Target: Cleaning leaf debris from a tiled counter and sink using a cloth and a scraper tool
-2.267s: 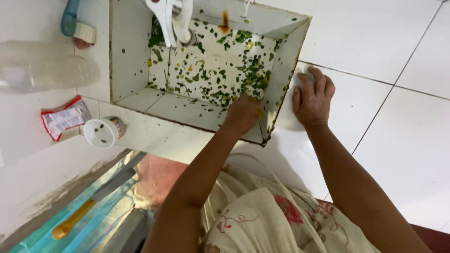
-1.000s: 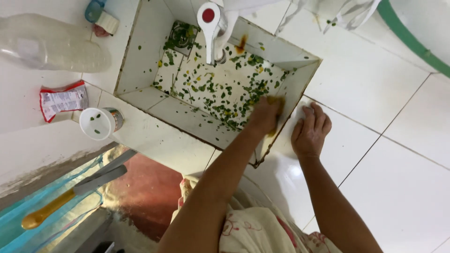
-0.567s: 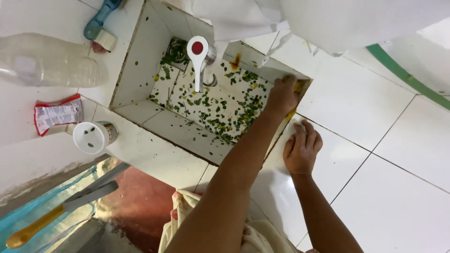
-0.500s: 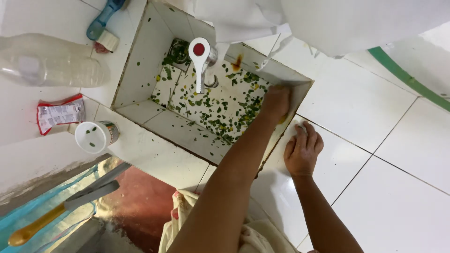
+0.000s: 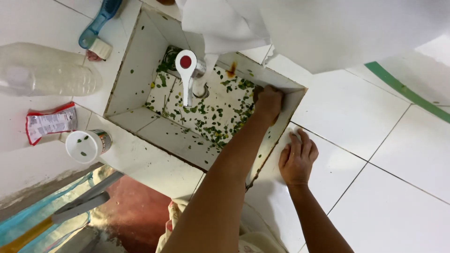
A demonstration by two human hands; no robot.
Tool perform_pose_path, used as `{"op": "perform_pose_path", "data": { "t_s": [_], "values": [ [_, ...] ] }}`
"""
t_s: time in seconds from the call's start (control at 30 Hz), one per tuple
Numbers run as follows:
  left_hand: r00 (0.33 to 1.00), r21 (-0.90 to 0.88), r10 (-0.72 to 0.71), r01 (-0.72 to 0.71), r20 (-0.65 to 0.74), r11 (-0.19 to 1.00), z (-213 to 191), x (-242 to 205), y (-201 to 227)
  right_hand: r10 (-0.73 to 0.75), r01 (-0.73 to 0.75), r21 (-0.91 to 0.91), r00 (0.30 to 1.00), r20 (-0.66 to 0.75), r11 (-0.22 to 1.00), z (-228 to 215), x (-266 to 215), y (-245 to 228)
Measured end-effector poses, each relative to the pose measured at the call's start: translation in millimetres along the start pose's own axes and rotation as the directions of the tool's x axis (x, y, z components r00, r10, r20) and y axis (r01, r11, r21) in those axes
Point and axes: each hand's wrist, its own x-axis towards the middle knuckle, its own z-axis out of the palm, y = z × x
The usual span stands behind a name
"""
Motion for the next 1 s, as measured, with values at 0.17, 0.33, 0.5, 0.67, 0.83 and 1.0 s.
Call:
{"op": "perform_pose_path", "data": {
  "t_s": [0.17,0.33,0.5,0.67,0.83,1.0],
  "values": [
    [0.992,-0.005,-0.098,0.099,0.085,0.995,-10,-27,-15,-0.014,0.014,-0.015,1.0,0.006,1.0,-3,2,-1],
    [0.998,0.021,-0.015,0.014,0.054,1.0,-40,-13,-49,0.022,-0.021,-0.052,1.0,0.016,0.998,-4,3,-1],
    [0.999,0.025,0.047,-0.047,0.014,0.999,-10,-18,-41,0.014,-0.013,-0.047,1.0,0.014,0.999,0,-1,-1],
    [0.996,0.028,0.088,-0.087,-0.025,0.996,28,-59,-50,-0.012,0.012,-0.021,1.0,0.014,1.0,-8,9,-4],
    [0.96,0.346,0.131,-0.214,0.247,0.914,-17,-94,-98,0.009,-0.009,-0.025,1.0,0.0,1.0,1,3,2],
    [0.97,0.04,0.115,-0.126,0.213,0.991,-128,-110,-19,0.036,-0.034,-0.063,0.999,0.025,0.997,-4,-5,0]
  ]
}}
